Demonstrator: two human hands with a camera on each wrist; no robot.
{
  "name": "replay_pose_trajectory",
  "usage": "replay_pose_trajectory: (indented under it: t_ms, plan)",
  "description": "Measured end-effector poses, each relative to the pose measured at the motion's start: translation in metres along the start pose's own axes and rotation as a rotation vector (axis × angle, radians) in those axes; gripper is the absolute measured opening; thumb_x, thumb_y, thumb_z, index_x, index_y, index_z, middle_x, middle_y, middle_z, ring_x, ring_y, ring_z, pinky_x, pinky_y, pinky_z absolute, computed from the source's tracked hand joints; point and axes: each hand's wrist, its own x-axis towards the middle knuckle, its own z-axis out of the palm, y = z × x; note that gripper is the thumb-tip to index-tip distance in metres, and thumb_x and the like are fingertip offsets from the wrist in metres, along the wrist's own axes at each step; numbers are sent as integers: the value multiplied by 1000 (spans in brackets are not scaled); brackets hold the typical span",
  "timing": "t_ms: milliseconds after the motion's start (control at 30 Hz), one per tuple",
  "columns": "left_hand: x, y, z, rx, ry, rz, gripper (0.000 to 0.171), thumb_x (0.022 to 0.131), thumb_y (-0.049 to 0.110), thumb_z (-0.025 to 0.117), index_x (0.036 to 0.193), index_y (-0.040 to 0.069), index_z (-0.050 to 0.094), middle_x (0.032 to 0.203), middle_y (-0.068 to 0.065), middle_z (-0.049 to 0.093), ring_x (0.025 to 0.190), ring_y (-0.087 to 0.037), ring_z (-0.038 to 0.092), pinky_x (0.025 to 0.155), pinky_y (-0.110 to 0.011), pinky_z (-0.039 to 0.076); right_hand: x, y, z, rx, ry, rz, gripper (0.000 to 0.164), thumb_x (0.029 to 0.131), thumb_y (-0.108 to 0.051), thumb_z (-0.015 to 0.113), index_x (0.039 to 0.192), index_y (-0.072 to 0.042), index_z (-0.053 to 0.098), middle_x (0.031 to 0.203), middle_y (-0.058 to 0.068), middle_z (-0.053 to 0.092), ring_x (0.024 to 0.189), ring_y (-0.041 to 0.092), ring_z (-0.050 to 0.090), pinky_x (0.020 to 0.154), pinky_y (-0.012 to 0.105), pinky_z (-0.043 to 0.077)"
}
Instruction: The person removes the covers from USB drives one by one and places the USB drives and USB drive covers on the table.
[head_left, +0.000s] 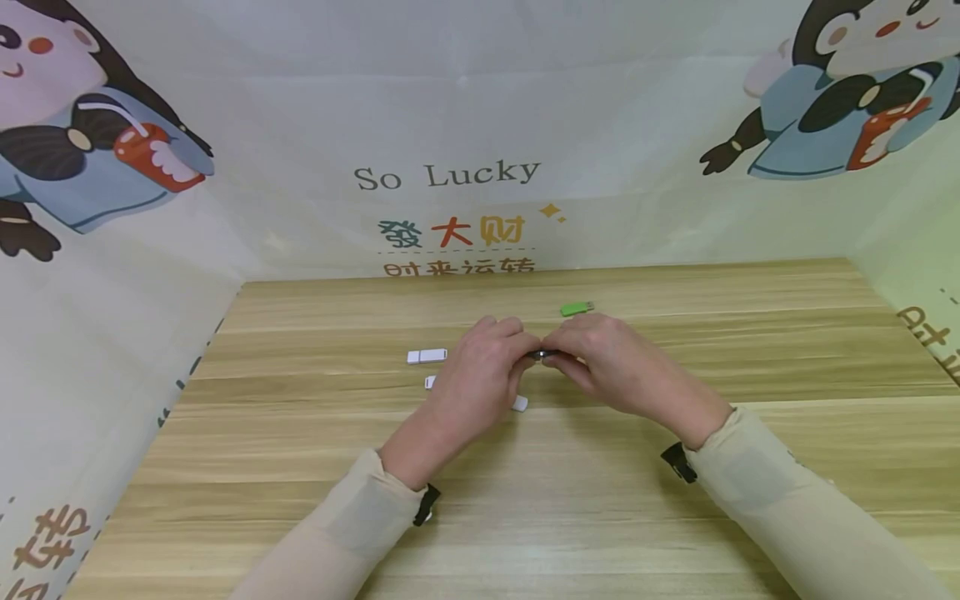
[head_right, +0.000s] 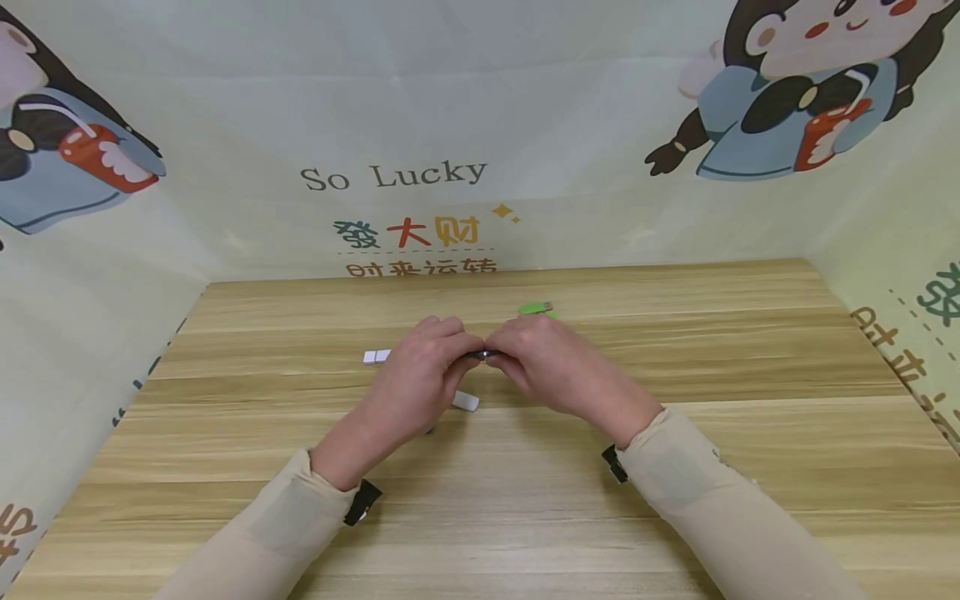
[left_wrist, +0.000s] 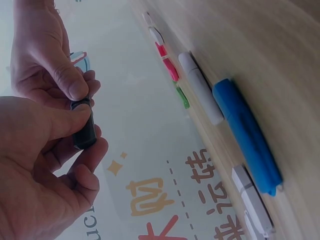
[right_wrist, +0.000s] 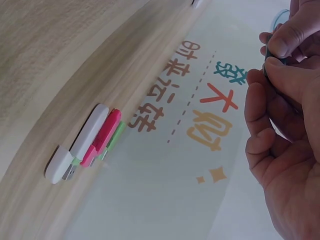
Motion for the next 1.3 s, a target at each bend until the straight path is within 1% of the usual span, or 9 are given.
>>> replay_pose_trajectory:
  t_ms: [400,533,833,1100,1233,1300]
  plan:
    - [0,-3,0,-12,-5,-3,11,92,14,70,101,11,75,78,7,52,71,-14,46,67,-26,39,0,3,-1,2,-9,-15,12,89,-11,73,100,-4,75,95,3,73,87,15,68,81,32,54]
    - [1,-3,0,-10,-16,-18,12,92,14,70,102,12,76,79,7,53,73,-14,47,67,-26,40,0,4,-2,1,-22,-11,12,89,-10,74,99,-4,75,95,3,73,86,15,68,81,32,54]
    - [0,-3,-1,-23,-35,-39,13,92,14,71,103,12,75,81,7,56,75,-14,49,69,-26,42,1,4,-2,-5,-51,13,12,90,-11,73,100,-5,75,95,3,73,87,15,68,81,33,54]
    - [0,-3,-3,-24,-51,-49,11,92,13,70,103,11,74,84,7,57,77,-12,51,73,-26,42,-1,5,-3,2,-40,3,11,90,-11,73,99,-5,74,94,2,72,87,15,68,80,32,54]
    - [0,-5,-4,-23,-60,-68,10,93,12,69,102,11,74,85,7,57,78,-12,50,73,-24,42,-1,6,-5,-1,-52,28,10,89,-10,73,99,-6,74,94,1,72,87,15,68,83,34,53]
    - [0,-6,-4,-29,-55,-78,10,92,12,70,101,10,74,85,6,57,77,-12,49,72,-24,43,-1,6,-6,-7,-63,51,10,90,-11,73,99,-7,74,94,1,72,87,14,67,88,37,52]
